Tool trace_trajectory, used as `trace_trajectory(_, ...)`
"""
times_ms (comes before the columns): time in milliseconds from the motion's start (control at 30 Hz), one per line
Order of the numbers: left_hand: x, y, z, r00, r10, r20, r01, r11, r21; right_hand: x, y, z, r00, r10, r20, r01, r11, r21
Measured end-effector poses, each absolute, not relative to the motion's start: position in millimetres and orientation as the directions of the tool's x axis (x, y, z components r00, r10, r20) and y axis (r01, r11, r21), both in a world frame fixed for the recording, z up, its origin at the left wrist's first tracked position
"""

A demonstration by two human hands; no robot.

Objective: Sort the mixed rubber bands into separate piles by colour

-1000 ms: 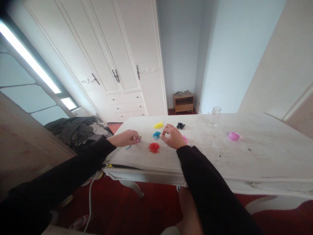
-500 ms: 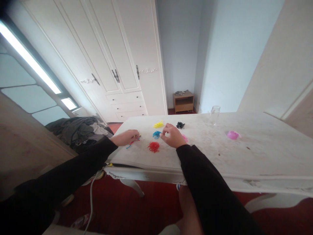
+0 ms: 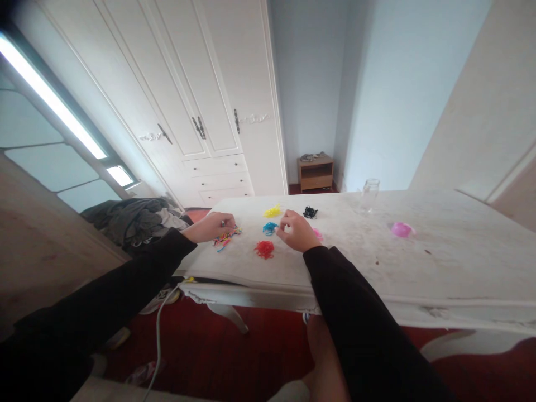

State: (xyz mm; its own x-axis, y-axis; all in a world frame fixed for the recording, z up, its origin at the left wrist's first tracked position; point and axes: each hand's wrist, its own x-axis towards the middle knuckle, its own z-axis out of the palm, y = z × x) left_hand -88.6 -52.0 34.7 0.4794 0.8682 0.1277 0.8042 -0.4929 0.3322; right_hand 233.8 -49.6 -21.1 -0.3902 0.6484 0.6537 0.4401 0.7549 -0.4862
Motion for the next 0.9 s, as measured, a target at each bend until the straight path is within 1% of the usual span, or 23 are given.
trace_trajectory(100,-93,-58,36,0.507,0.861,0.028,0.786,-0.476,0.394,234,-50,-21,-0.393,0.654,0.647,0.441,0.751,-0.492)
trace_trajectory(200,-97,-69,36,0.552,0.83,-0.077,0.771,-0.474,0.425,234,-51,-21,-0.397,0.652,0.647,0.437,0.754,-0.491)
trace_trajectory(300,-99,-81,33,0.595,0.796,-0.111,0.755,-0.506,0.418,234,-50,-21,-0.396,0.65,0.649,0.435,0.755,-0.491)
trace_trajectory(367,-100,-85,31,0.605,0.787,-0.118,0.757,-0.524,0.39,234,-50,-21,-0.395,0.652,0.647,0.434,0.753,-0.494)
trace_trajectory(500,-102,-82,26,0.56,0.828,-0.028,0.797,-0.53,0.29,234,-50,-21,-0.393,0.656,0.644,0.436,0.75,-0.498)
trace_trajectory(567,-103,-77,26,0.545,0.838,0.019,0.805,-0.529,0.269,234,-50,-21,-0.392,0.659,0.643,0.439,0.747,-0.499)
trace_trajectory(667,-99,-70,27,0.492,0.867,0.077,0.813,-0.489,0.315,234,-50,-21,-0.386,0.663,0.641,0.448,0.742,-0.498)
trace_trajectory(733,-90,-66,28,0.435,0.887,0.154,0.812,-0.46,0.359,234,-49,-21,-0.377,0.662,0.647,0.45,0.742,-0.497)
trace_trajectory(800,-73,-60,29,0.4,0.879,0.261,0.782,-0.475,0.403,233,-49,-21,-0.359,0.658,0.662,0.449,0.743,-0.496)
trace_trajectory(900,-40,-47,27,0.415,0.844,0.339,0.685,-0.535,0.494,233,-46,-22,-0.312,0.669,0.675,0.446,0.73,-0.517)
